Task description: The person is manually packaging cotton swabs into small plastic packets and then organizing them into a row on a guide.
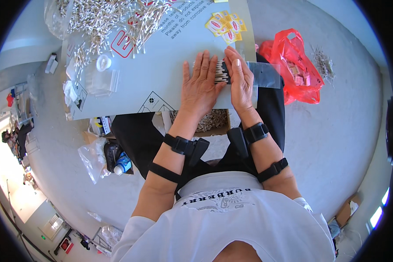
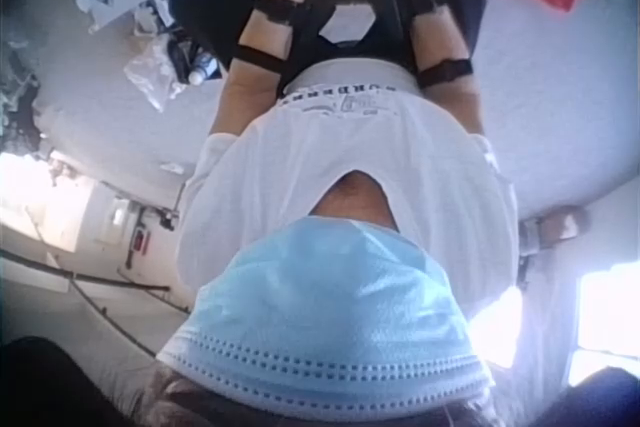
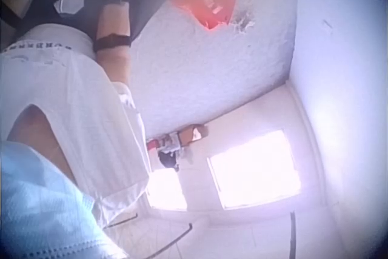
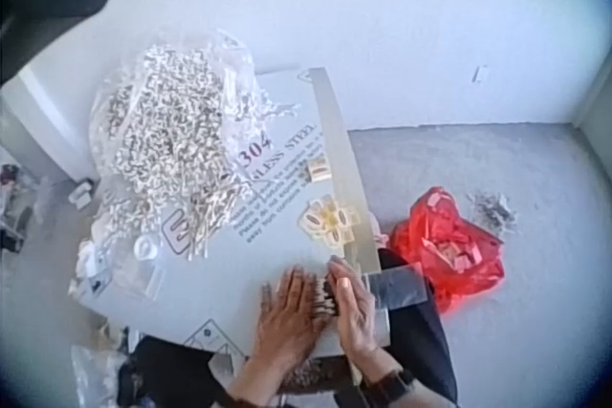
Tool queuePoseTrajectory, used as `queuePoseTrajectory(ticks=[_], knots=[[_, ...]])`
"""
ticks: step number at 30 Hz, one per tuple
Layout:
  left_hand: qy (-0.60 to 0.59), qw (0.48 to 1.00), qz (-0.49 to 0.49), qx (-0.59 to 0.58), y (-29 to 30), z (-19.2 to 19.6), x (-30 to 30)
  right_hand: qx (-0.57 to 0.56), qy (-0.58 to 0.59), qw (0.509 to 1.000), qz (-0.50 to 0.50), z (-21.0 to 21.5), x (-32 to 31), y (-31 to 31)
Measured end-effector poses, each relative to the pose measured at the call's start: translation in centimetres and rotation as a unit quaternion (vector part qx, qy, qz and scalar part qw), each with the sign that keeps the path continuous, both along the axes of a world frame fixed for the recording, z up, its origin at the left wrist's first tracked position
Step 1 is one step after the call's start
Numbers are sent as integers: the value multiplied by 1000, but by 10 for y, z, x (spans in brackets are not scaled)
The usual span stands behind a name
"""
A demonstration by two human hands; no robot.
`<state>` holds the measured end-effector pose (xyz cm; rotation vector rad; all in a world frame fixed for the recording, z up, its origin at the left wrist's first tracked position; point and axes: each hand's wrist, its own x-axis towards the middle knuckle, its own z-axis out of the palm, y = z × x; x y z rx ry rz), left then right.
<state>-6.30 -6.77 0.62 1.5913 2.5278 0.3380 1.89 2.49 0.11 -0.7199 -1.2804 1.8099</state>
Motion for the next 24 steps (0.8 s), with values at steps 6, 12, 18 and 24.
queuePoseTrajectory(ticks=[6, 12, 18, 24], knots=[[-35, 999, -11, 21, -2, 1, -2, -8, -13, 1000, 13, 1, 1, -10], [-16, 1000, -24, 4, -3, 2, -3, 18, -18, 999, -31, -6, -4, -2], [-22, 999, -26, 20, -3, 0, -5, 38, -33, 998, -22, -8, -7, -10], [-308, 873, 94, 365, 2, -3, -12, -25, 14, 999, -37, -5, -8, -11]])
